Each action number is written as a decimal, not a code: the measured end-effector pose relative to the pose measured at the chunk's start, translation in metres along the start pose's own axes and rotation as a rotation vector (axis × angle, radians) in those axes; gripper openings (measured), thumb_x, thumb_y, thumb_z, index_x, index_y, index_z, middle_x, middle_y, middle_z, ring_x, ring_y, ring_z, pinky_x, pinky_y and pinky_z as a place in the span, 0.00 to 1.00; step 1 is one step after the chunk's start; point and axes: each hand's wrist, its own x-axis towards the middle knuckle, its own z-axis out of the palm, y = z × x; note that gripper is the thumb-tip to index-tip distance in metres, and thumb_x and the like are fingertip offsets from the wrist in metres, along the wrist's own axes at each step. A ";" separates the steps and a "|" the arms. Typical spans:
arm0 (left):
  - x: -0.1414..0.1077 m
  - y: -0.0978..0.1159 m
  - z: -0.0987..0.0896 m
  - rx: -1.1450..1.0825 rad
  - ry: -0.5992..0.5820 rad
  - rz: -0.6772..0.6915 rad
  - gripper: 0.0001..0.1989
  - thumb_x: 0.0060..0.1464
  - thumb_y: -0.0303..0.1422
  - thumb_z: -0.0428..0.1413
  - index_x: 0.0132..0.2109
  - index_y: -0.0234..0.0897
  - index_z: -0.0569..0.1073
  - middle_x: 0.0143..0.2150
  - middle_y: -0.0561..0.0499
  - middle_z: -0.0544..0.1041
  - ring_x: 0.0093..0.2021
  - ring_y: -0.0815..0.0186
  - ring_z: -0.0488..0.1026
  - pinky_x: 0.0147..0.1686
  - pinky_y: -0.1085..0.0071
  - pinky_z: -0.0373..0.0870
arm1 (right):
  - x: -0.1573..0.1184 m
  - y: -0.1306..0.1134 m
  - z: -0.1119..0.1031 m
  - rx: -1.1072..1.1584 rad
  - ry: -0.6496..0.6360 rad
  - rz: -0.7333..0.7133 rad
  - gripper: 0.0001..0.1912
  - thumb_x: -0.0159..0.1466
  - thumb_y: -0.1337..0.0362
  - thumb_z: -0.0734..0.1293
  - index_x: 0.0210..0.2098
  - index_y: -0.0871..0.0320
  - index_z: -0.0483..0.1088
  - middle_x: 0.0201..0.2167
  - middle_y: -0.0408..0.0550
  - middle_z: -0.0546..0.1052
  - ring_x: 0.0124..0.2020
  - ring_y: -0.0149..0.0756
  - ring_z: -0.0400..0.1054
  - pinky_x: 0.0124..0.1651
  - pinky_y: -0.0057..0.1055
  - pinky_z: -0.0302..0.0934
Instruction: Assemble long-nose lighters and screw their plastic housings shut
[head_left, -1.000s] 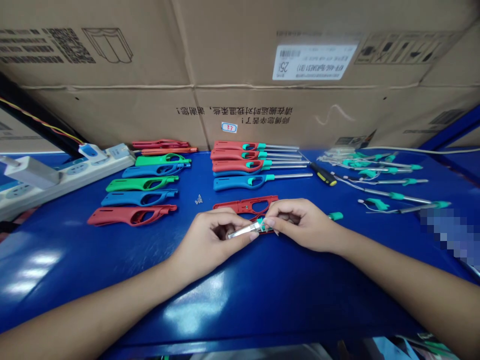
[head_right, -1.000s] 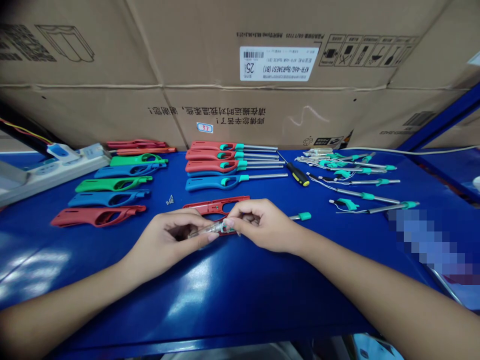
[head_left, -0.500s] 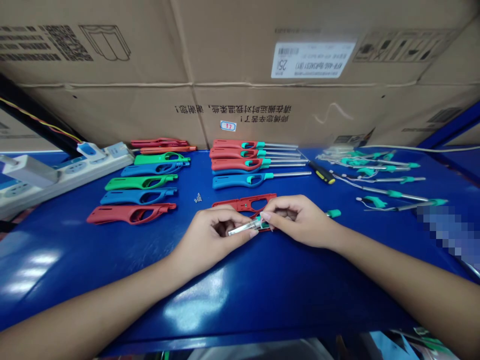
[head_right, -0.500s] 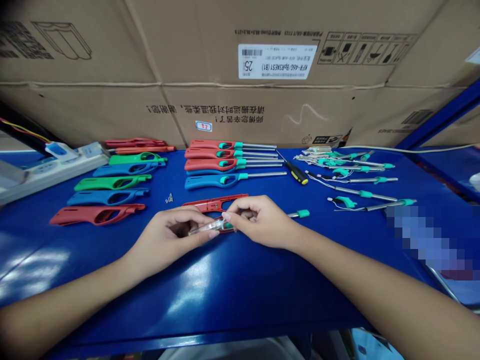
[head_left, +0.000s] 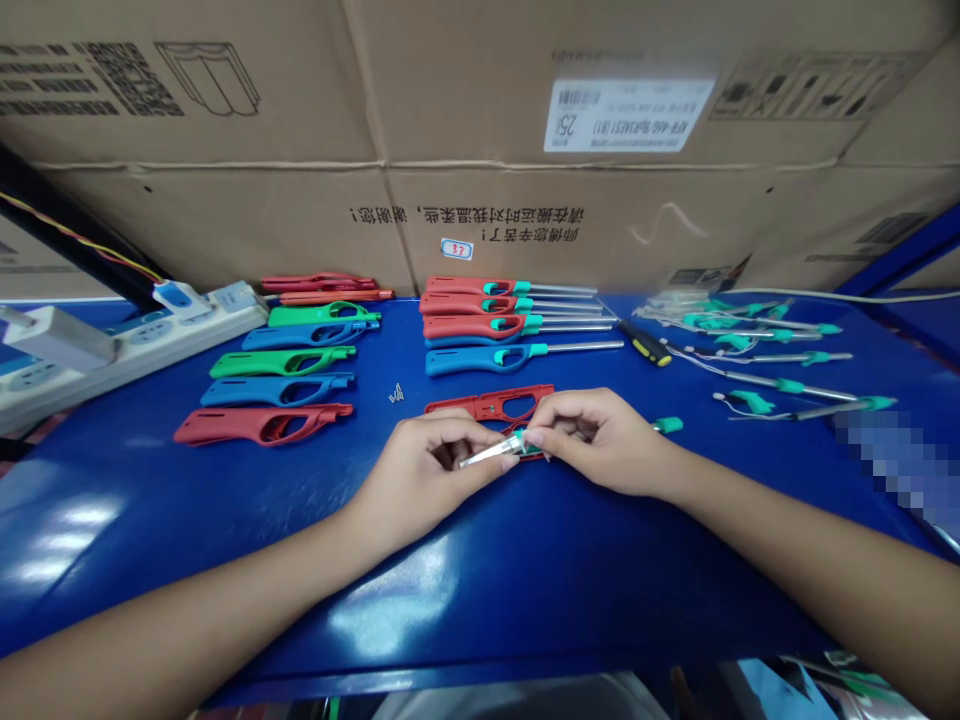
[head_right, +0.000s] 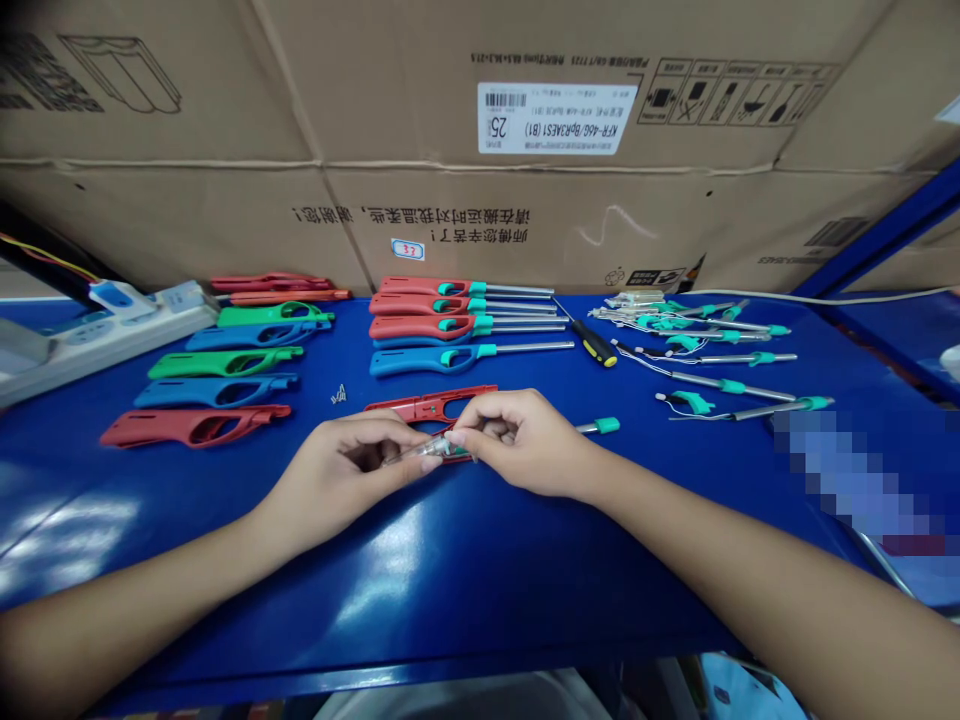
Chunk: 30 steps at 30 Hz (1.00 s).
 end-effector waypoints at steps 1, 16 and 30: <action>0.000 0.000 0.000 0.009 -0.002 0.009 0.06 0.54 0.34 0.66 0.37 0.38 0.83 0.26 0.54 0.76 0.23 0.73 0.63 0.23 0.77 0.60 | 0.000 0.000 0.000 -0.002 0.000 -0.005 0.19 0.61 0.48 0.71 0.30 0.59 0.73 0.20 0.40 0.66 0.21 0.26 0.56 0.24 0.25 0.51; 0.003 0.012 -0.037 0.659 -0.164 0.282 0.08 0.61 0.37 0.61 0.46 0.40 0.80 0.38 0.51 0.81 0.39 0.62 0.74 0.40 0.67 0.69 | 0.003 0.001 -0.002 0.097 0.058 0.019 0.17 0.66 0.51 0.66 0.45 0.58 0.71 0.30 0.42 0.73 0.18 0.21 0.55 0.19 0.24 0.49; 0.000 0.010 -0.034 0.636 -0.208 0.171 0.09 0.62 0.35 0.60 0.48 0.39 0.80 0.44 0.49 0.79 0.42 0.61 0.77 0.39 0.68 0.72 | 0.003 0.004 -0.004 0.072 0.048 0.061 0.17 0.67 0.53 0.65 0.48 0.58 0.71 0.29 0.43 0.73 0.17 0.22 0.53 0.19 0.24 0.48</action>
